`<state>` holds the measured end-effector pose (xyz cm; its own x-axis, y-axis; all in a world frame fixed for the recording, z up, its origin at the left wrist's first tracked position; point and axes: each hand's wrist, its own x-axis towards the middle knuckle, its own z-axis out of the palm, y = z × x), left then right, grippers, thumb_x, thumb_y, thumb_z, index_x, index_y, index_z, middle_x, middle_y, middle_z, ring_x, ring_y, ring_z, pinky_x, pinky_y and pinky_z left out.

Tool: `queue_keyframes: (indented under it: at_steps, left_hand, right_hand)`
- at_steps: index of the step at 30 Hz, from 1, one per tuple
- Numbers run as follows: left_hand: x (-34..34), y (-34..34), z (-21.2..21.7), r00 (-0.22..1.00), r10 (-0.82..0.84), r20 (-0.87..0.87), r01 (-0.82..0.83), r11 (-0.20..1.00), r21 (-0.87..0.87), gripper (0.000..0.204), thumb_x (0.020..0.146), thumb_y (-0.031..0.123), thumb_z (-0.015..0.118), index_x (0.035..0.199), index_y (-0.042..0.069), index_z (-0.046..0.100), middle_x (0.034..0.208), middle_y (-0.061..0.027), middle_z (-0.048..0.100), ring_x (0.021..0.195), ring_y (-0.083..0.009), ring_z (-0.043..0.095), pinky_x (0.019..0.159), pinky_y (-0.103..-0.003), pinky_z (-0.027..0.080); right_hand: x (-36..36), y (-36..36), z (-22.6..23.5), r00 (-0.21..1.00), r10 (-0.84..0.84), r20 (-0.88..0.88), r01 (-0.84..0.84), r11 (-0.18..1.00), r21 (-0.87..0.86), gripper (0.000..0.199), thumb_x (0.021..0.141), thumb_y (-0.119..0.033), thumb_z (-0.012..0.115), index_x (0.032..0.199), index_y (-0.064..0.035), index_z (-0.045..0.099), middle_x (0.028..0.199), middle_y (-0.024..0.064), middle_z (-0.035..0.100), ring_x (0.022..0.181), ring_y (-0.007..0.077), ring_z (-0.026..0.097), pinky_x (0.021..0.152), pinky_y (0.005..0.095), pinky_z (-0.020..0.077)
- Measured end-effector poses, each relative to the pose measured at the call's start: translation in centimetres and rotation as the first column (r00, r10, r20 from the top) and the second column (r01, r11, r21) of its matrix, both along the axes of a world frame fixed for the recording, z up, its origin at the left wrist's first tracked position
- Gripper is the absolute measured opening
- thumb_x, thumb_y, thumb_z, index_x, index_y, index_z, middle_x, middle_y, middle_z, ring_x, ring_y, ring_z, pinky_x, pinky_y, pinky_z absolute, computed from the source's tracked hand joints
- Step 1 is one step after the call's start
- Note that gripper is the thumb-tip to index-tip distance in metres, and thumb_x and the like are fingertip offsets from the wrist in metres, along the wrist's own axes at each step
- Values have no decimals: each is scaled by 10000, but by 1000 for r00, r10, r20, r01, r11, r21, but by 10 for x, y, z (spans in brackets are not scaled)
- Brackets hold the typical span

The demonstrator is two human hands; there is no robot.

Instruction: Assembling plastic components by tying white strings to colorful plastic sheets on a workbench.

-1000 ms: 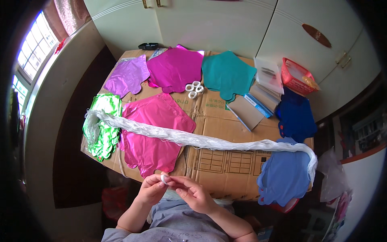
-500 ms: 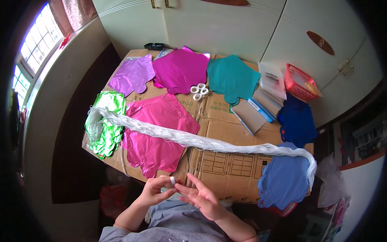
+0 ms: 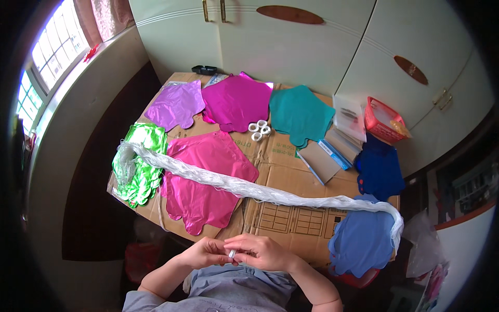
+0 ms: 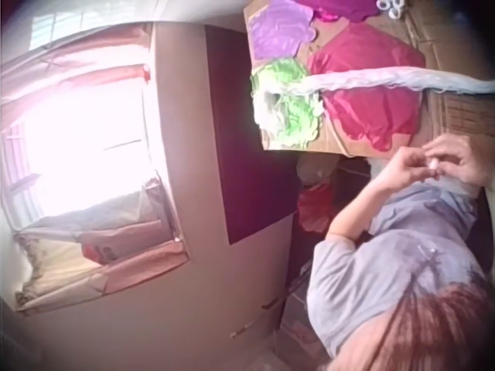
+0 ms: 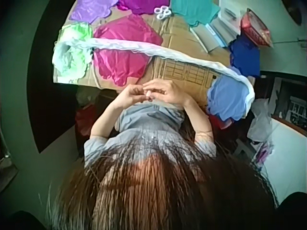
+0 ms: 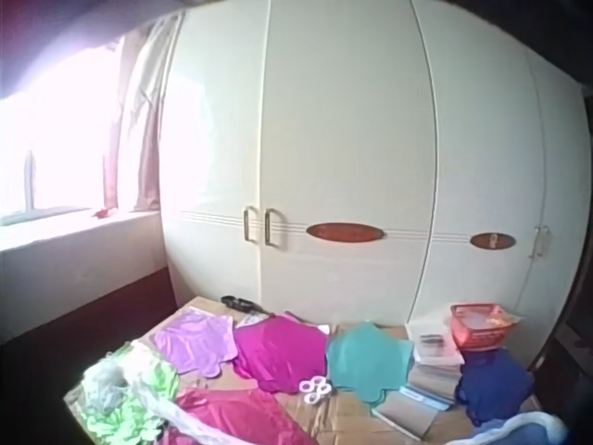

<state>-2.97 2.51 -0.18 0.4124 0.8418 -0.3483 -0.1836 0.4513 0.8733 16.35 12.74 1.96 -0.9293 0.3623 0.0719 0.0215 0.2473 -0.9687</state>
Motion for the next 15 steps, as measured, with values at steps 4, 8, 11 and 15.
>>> queue_keyframes:
  at_steps: [4, 8, 11, 15]
  left_hand:
    - [0, -1, -3, 998, -36, 51, 32, 996, 85, 133, 868, 60, 593, 964, -30, 606, 849, -10, 626, 785, -56, 538, 713, -210, 435]
    - [3, -2, -6, 984, -84, 155, 71, 993, 91, 133, 888, 72, 563, 981, -23, 574, 905, -21, 610, 833, -62, 550, 765, -212, 437]
    - [2, -1, -8, 969, -138, 206, 122, 989, 88, 137, 888, 25, 543, 1003, -20, 484, 935, -64, 600, 896, -92, 575, 772, -215, 437]
    - [4, 2, -3, 945, -95, 314, 81, 995, 58, 209, 877, -36, 524, 997, 7, 357, 958, -128, 584, 985, -157, 592, 775, -228, 444]
  right_hand:
    - [4, 4, -5, 1000, 21, 11, -18, 986, -163, 286, 768, -37, 685, 1044, -20, 610, 1003, 93, 610, 886, 136, 609, 760, 263, 493]
    - [5, -4, -11, 999, -21, 26, 29, 919, -393, 195, 782, -44, 687, 952, -16, 596, 874, 34, 604, 810, 90, 592, 725, 245, 495]
    - [7, -6, -9, 997, 17, 73, 16, 901, -433, 188, 779, -52, 696, 919, -14, 577, 865, 22, 597, 789, 81, 577, 720, 231, 488]
    - [8, -8, -15, 988, 89, 127, -30, 913, -406, 201, 779, -78, 704, 921, -14, 578, 886, 22, 596, 780, 68, 559, 696, 216, 472]
